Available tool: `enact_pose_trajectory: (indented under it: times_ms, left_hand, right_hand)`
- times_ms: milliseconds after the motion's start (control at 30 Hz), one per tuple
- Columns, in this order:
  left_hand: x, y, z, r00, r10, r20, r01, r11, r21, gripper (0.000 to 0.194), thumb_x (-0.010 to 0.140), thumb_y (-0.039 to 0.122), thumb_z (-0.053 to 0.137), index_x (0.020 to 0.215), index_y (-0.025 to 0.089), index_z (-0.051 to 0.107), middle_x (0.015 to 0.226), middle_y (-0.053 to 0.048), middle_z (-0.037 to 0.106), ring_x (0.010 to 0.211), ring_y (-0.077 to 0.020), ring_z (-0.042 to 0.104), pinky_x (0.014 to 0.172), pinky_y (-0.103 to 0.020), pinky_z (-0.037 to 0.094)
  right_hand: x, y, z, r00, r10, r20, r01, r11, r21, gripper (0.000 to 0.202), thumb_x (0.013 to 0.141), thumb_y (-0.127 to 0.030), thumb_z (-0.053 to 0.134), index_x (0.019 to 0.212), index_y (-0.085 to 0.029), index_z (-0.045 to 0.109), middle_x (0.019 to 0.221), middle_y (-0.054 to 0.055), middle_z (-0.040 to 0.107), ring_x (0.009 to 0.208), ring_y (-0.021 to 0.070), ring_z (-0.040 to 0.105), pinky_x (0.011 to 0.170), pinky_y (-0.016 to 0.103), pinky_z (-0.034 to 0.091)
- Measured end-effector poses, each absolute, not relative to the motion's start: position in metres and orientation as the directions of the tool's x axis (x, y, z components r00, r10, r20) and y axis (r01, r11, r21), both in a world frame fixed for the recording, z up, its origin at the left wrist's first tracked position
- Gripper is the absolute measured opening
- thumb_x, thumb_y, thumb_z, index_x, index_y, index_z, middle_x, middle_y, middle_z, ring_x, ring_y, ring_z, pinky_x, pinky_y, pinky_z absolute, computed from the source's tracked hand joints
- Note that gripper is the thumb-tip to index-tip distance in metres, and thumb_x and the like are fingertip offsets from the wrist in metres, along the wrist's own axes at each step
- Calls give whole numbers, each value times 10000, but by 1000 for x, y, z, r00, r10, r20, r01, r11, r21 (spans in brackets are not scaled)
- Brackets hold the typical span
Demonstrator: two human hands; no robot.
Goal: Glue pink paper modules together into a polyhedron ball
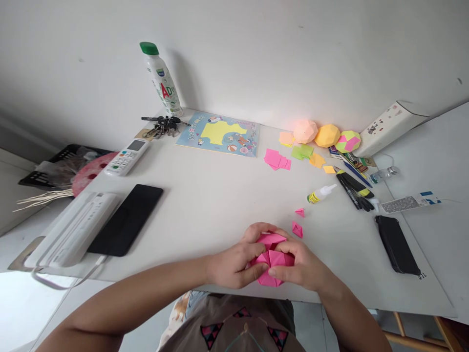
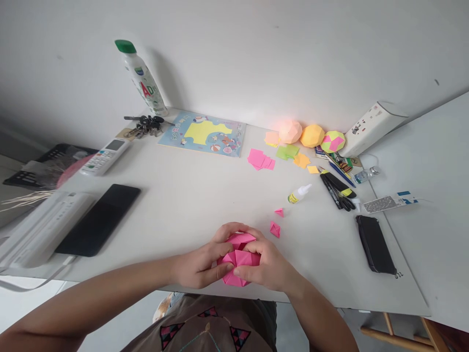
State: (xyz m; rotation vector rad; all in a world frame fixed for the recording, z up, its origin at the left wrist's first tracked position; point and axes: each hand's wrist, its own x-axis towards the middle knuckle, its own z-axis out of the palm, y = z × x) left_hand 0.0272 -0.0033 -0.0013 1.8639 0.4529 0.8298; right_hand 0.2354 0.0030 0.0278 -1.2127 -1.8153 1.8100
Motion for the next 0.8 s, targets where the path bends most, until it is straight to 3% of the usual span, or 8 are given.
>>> enact_pose_trajectory:
  times_ms: [400, 800]
  left_hand:
    - [27, -4, -1, 686, 650, 327, -15, -437, 899, 185, 924, 173, 464, 1048, 163, 601, 1404, -172, 361, 1374, -339, 289, 1130, -570, 326]
    - [28, -4, 3, 676, 663, 322, -12, -427, 904, 151, 932, 185, 461, 983, 171, 602, 1394, -152, 366, 1349, -329, 319, 1116, -540, 358]
  right_hand:
    - [234, 4, 30, -585, 741, -330, 335, -149, -930, 177, 737, -322, 753, 700, -185, 647, 1334, 91, 518, 1157, 284, 544, 920, 416, 505]
    - [234, 3, 31, -580, 747, -325, 351, -131, -927, 158, 752, -328, 752, 737, -193, 671, 1418, 97, 485, 1311, 304, 456, 1019, 449, 460]
